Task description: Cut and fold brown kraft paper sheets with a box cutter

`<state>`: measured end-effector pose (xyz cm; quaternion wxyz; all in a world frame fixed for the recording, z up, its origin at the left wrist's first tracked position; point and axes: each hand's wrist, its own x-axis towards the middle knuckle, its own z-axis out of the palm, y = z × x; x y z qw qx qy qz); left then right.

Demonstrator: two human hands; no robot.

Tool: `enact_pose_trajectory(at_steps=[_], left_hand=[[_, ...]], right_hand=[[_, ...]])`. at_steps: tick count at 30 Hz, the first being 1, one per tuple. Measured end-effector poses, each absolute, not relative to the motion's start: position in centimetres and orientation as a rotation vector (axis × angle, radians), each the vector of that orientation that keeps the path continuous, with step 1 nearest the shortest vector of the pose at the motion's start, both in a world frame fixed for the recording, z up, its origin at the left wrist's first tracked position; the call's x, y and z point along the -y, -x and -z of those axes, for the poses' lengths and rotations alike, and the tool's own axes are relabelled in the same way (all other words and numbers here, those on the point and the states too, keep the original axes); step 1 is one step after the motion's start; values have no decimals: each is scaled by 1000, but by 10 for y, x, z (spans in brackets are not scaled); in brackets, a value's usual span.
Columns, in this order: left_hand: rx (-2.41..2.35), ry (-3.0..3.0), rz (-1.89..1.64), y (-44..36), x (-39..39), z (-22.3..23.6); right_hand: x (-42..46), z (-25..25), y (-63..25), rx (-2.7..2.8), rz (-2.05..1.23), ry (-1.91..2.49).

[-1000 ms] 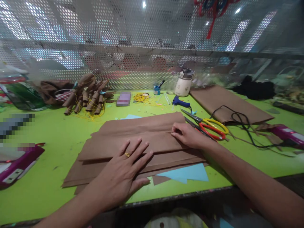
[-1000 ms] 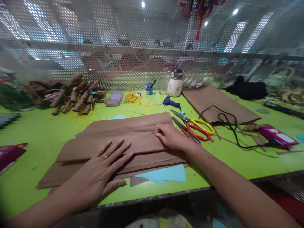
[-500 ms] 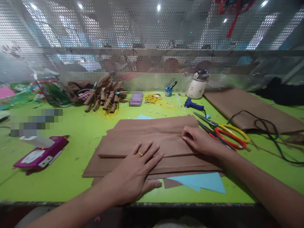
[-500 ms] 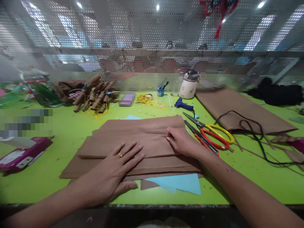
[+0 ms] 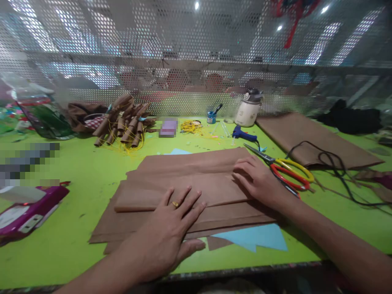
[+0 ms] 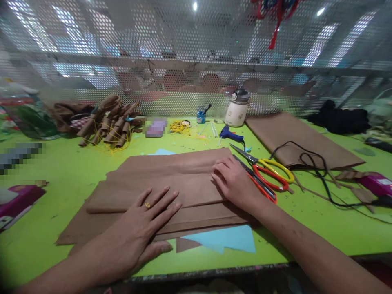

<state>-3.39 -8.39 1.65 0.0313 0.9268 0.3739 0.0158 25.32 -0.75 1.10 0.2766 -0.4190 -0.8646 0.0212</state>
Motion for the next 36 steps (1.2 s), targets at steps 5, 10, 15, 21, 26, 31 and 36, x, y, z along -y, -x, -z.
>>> enact_pose_trajectory(at_steps=[5, 10, 15, 21, 26, 31, 36], left_hand=[[-1155, -2907, -58, 36, 84, -10], [-1148, -2997, -136, 37, 82, -3], [-1137, -3077, -248, 37, 78, 0], [-1105, -3183, -370, 38, 74, 6], [-1086, -3264, -433, 40, 72, 12], [-1111, -3207, -410, 45, 72, 20], [-1096, -3169, -417, 47, 70, 28]], right_hand=[[53, -12, -228, 2636, -102, 817], [79, 2, -213, 2787, -190, 829], [78, 0, -218, 2774, -283, 907], [76, -3, -219, 2785, -303, 929], [77, -8, -229, 2855, -259, 977], [92, -3, -244, 2790, -66, 1157], [107, 8, -255, 2538, 125, 1393]])
